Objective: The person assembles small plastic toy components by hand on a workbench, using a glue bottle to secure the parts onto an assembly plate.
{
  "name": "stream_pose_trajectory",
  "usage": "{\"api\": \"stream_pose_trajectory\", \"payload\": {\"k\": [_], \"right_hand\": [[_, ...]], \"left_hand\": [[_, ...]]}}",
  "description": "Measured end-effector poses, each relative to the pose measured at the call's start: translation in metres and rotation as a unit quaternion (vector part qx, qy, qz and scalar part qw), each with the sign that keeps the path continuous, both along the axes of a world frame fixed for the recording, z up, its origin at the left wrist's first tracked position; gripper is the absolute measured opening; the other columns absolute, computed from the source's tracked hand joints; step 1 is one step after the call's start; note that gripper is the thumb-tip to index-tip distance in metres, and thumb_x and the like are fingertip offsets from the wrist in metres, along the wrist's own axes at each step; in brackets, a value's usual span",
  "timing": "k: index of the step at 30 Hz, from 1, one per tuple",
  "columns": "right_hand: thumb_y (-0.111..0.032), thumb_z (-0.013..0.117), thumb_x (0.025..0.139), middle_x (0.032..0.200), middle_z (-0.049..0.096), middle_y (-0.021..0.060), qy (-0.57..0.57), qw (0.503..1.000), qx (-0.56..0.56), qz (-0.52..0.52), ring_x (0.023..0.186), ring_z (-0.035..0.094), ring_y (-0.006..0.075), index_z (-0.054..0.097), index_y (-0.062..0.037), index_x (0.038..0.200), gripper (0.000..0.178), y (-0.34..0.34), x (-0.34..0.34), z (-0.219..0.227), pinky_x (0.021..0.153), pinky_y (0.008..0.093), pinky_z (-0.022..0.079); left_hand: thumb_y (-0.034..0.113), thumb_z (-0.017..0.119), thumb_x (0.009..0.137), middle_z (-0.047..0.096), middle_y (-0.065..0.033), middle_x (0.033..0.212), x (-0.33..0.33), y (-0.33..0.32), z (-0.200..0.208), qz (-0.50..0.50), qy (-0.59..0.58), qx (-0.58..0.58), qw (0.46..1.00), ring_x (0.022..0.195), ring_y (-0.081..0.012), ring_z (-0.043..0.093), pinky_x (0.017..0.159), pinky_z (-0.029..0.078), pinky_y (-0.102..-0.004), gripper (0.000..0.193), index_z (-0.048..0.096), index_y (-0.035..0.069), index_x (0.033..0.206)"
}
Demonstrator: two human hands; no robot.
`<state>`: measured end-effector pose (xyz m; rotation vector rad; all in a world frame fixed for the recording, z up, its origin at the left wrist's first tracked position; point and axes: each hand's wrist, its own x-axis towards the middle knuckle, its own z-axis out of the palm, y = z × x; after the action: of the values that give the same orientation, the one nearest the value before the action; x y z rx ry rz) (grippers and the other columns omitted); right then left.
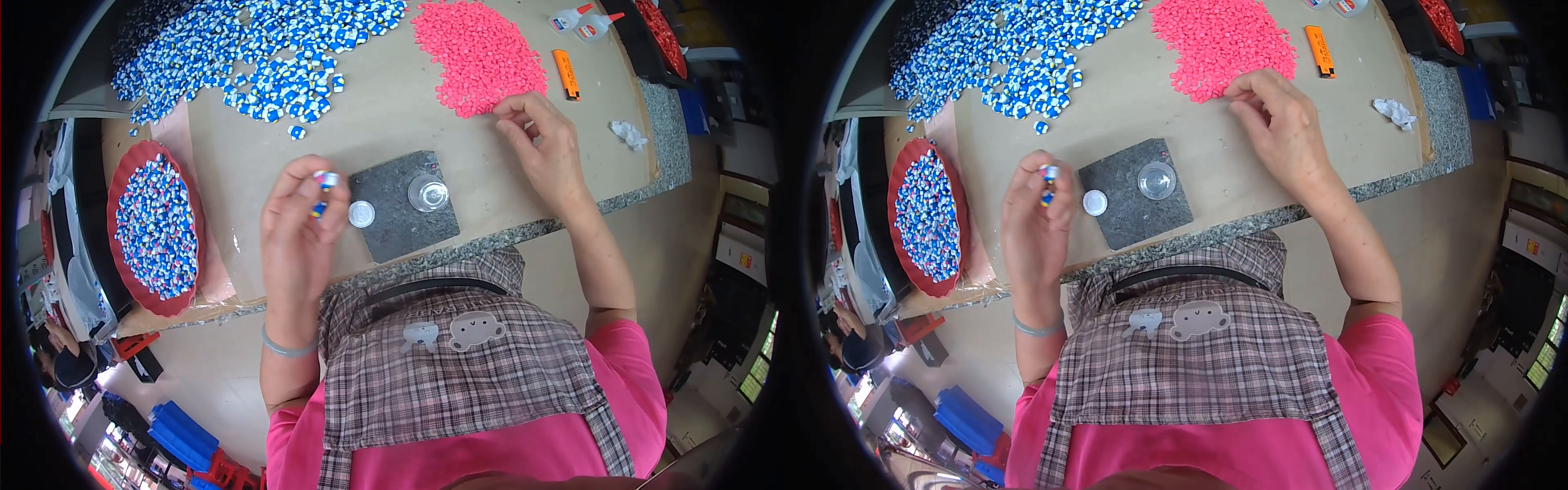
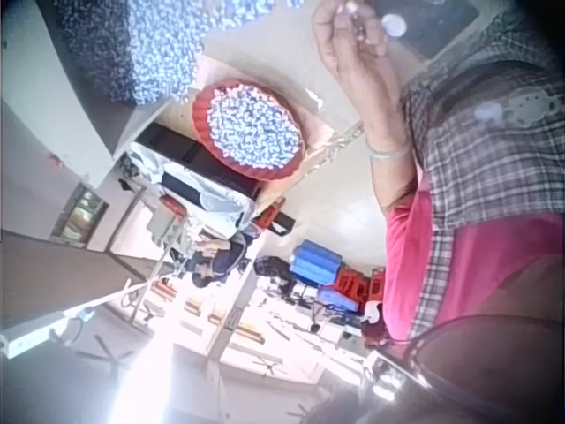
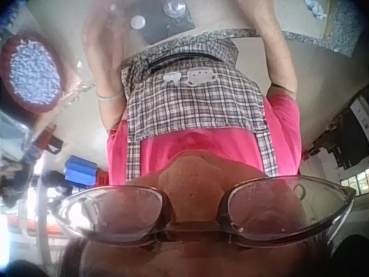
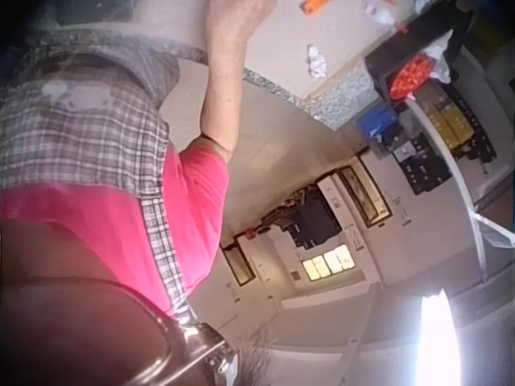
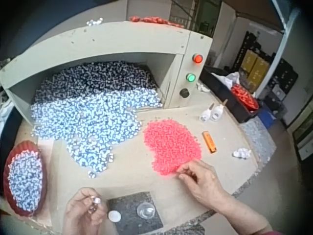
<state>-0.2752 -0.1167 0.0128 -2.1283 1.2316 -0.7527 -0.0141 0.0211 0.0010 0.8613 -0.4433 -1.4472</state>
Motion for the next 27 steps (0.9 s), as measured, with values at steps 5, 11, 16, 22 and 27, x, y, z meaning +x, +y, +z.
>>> {"api": "stream_pose_trajectory", "payload": {"k": [5, 11, 16, 22, 27], "right_hand": [[-0.003, 0.068, 0.081, 0.084, 0.062, 0.008, 0.059, 0.996, -0.064, 0.008, 0.073, 0.065, 0.0217, 0.063, -0.0029, 0.091, 0.011, -0.006, 0.0, -0.015, 0.065, 0.0319, 0.053], [-0.006, 0.068, 0.081, 0.083, 0.061, 0.0075, 0.096, 0.989, -0.101, 0.039, 0.072, 0.064, 0.0257, 0.064, -0.0039, 0.09, 0.01, -0.01, 0.005, -0.021, 0.065, 0.0357, 0.053], [-0.005, 0.067, 0.08, 0.085, 0.061, 0.0077, 0.109, 0.98, -0.139, 0.09, 0.075, 0.063, 0.0272, 0.064, -0.0044, 0.09, 0.011, -0.011, 0.005, -0.017, 0.065, 0.0374, 0.053], [-0.004, 0.068, 0.077, 0.087, 0.06, 0.0082, 0.14, 0.966, -0.184, 0.119, 0.079, 0.063, 0.0269, 0.065, -0.0038, 0.09, 0.014, -0.006, 0.007, -0.014, 0.066, 0.0377, 0.054], [-0.003, 0.07, 0.075, 0.087, 0.06, 0.0079, 0.127, 0.96, -0.214, 0.129, 0.08, 0.063, 0.026, 0.064, -0.004, 0.089, 0.015, -0.009, 0.007, -0.021, 0.066, 0.0366, 0.054]], "left_hand": [[0.012, 0.047, 0.097, 0.058, -0.0158, 0.104, 0.019, -0.007, -0.004, 0.095, 0.061, 0.007, 0.994, 0.072, -0.0109, 0.049, 0.061, 0.04, -0.0198, 0.02, 0.053, -0.004, 0.108], [0.011, 0.054, 0.095, 0.057, -0.0011, 0.088, 0.042, -0.026, -0.013, 0.132, -0.372, 0.071, 0.916, 0.068, -0.0085, 0.045, 0.061, 0.039, -0.0212, 0.02, 0.063, -0.001, 0.108], [0.006, 0.062, 0.088, 0.052, -0.0015, 0.076, 0.041, -0.04, -0.014, 0.121, -0.656, 0.029, 0.745, 0.063, -0.0094, 0.045, 0.057, 0.04, -0.0266, 0.016, 0.067, 0.001, 0.103], [0.001, 0.068, 0.079, 0.047, -0.0056, 0.071, 0.035, -0.044, -0.01, 0.07, -0.711, 0.01, 0.7, 0.06, -0.0153, 0.048, 0.056, 0.042, -0.0314, 0.023, 0.068, 0.003, 0.101], [0.002, 0.069, 0.078, 0.05, -0.0074, 0.072, 0.036, -0.044, -0.01, 0.062, -0.716, 0.005, 0.695, 0.06, -0.0184, 0.05, 0.057, 0.043, -0.033, 0.022, 0.068, 0.003, 0.099]]}}
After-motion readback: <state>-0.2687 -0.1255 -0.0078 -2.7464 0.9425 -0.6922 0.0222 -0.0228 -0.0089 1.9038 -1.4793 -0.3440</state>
